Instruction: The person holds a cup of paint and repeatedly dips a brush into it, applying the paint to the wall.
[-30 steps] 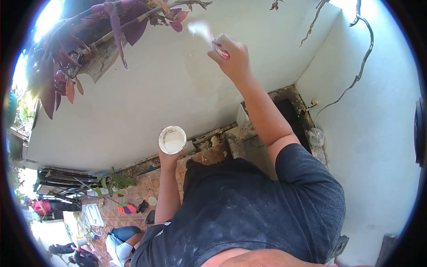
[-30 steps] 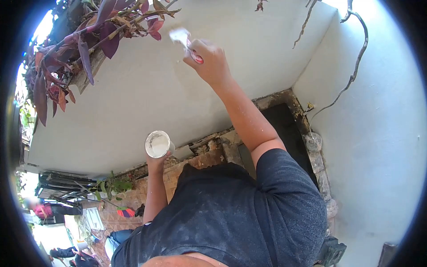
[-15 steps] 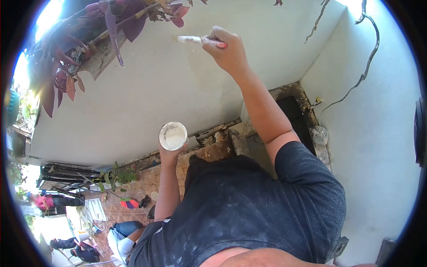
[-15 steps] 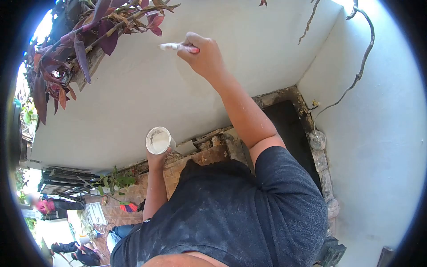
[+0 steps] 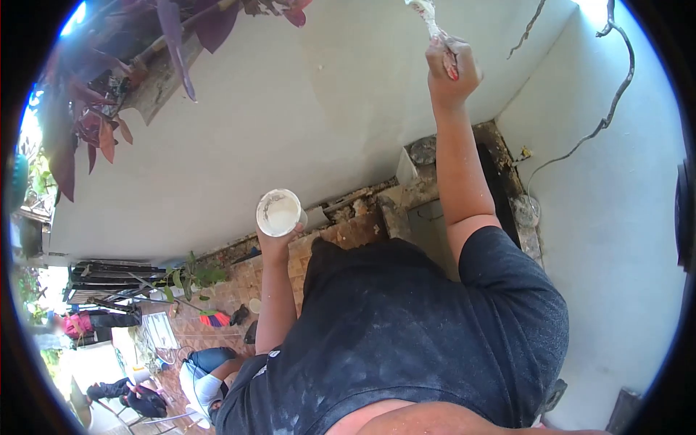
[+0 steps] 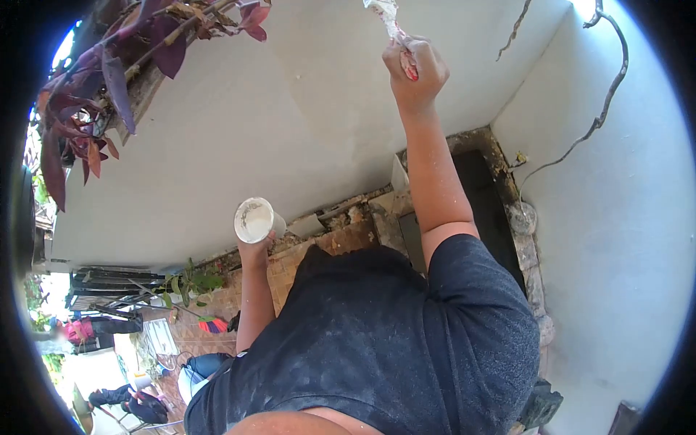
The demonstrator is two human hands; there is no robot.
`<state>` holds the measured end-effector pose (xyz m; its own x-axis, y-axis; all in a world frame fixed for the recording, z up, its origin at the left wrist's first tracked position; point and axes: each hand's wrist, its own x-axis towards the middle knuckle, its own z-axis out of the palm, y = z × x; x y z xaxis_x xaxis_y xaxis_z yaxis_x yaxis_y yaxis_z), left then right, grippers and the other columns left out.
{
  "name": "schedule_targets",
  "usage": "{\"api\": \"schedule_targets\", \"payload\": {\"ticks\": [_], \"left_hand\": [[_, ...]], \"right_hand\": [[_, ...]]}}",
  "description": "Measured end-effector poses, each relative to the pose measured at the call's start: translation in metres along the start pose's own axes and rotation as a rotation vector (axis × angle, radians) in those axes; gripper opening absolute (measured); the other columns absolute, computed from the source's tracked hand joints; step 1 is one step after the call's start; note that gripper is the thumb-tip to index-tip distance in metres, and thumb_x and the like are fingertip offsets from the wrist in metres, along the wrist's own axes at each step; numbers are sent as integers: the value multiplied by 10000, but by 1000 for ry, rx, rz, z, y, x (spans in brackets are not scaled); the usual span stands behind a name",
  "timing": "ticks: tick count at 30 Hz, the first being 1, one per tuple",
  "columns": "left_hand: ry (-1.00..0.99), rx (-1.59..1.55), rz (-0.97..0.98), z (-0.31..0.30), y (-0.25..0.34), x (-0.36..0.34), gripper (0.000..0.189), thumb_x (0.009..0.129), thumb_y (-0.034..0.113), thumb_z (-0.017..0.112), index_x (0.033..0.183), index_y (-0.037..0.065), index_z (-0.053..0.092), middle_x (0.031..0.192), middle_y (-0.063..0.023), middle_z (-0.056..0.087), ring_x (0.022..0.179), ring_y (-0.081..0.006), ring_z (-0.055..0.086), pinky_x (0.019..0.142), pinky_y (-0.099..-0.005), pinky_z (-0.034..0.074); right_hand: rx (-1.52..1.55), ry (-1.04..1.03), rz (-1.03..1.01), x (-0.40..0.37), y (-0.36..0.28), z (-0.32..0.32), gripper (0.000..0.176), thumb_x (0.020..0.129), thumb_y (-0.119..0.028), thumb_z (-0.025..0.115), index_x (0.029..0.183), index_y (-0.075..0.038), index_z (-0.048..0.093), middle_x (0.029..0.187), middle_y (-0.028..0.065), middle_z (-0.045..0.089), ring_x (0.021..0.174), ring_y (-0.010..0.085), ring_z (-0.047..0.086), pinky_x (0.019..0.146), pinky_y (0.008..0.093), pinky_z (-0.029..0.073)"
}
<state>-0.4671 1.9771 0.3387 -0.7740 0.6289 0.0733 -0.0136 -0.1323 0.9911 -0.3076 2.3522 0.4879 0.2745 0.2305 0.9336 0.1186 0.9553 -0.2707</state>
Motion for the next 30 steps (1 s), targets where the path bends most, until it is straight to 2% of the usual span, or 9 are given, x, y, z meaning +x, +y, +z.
{"api": "schedule_targets", "payload": {"ticks": [1, 7, 13, 16, 19, 21, 25, 28, 30], "left_hand": [[5, -6, -3, 0, -1, 1, 825, 550, 112, 899, 1266, 18, 501, 1168, -63, 594, 1079, -193, 576, 938, -340, 471], [-4, -65, 19, 0, -11, 6, 859, 534, 128, 918, 1275, 21, 497, 1172, -63, 594, 1086, -196, 572, 953, -340, 461], [-64, -9, -32, -14, -20, 9, 906, 591, 51, 861, 1377, 44, 412, 1275, -78, 543, 1191, -236, 523, 1018, -385, 422], [-69, -5, -10, -13, -14, 13, 924, 584, 72, 872, 1382, 42, 406, 1274, -78, 543, 1190, -237, 522, 1013, -381, 423], [-55, 27, -91, -15, -14, 15, 940, 574, 91, 881, 1383, 42, 405, 1271, -78, 542, 1195, -240, 519, 1019, -381, 419], [-46, 20, -2, -5, -3, 14, 837, 575, 89, 884, 1298, 24, 470, 1190, -74, 581, 1108, -215, 561, 967, -356, 453], [-5, -15, 2, -2, -9, 13, 792, 570, 65, 882, 1262, 10, 501, 1154, -78, 604, 1072, -206, 586, 950, -345, 471], [-8, -9, 16, 4, -8, 13, 805, 564, 42, 878, 1274, 5, 500, 1169, -85, 606, 1083, -208, 589, 953, -348, 476], [-63, -65, 25, 1, -18, 20, 832, 545, 31, 885, 1284, 9, 503, 1185, -91, 607, 1090, -212, 596, 955, -356, 487]], "right_hand": [[-52, -33, -97, -1, 2, -4, 130, 729, -20, 735, 754, -39, 609, 651, 92, 601, 533, 216, 560, 508, 301, 457], [-75, -458, 19, -135, 70, -24, 252, 743, -2, 695, 660, -55, 463, 579, 103, 475, 526, 321, 498, 478, 403, 410], [-433, -991, 584, -254, 96, -82, 262, 815, -192, 658, 732, -33, 468, 643, 165, 552, 640, 394, 562, 578, 482, 436], [-437, -1112, 640, -257, 104, -89, 299, 822, -284, 656, 769, -23, 520, 704, 184, 596, 677, 393, 583, 620, 475, 460], [-331, -996, 625, -203, 103, -67, 291, 840, -305, 661, 813, -27, 580, 681, 195, 578, 664, 405, 575, 605, 440, 466], [-261, -762, 493, -153, 98, -45, 279, 852, -323, 661, 838, -47, 617, 667, 186, 576, 631, 379, 580, 585, 405, 471], [-203, -420, 358, -50, 49, -30, 137, 776, -133, 722, 830, -39, 639, 692, 136, 615, 603, 263, 605, 559, 340, 479], [-105, -117, -44, -23, 33, -20, 117, 766, -80, 724, 826, -34, 634, 740, 119, 643, 614, 255, 613, 584, 325, 496], [-144, -212, -41, -38, 44, -20, 109, 770, -69, 719, 826, -34, 633, 761, 109, 653, 627, 256, 616, 602, 325, 503]]}}
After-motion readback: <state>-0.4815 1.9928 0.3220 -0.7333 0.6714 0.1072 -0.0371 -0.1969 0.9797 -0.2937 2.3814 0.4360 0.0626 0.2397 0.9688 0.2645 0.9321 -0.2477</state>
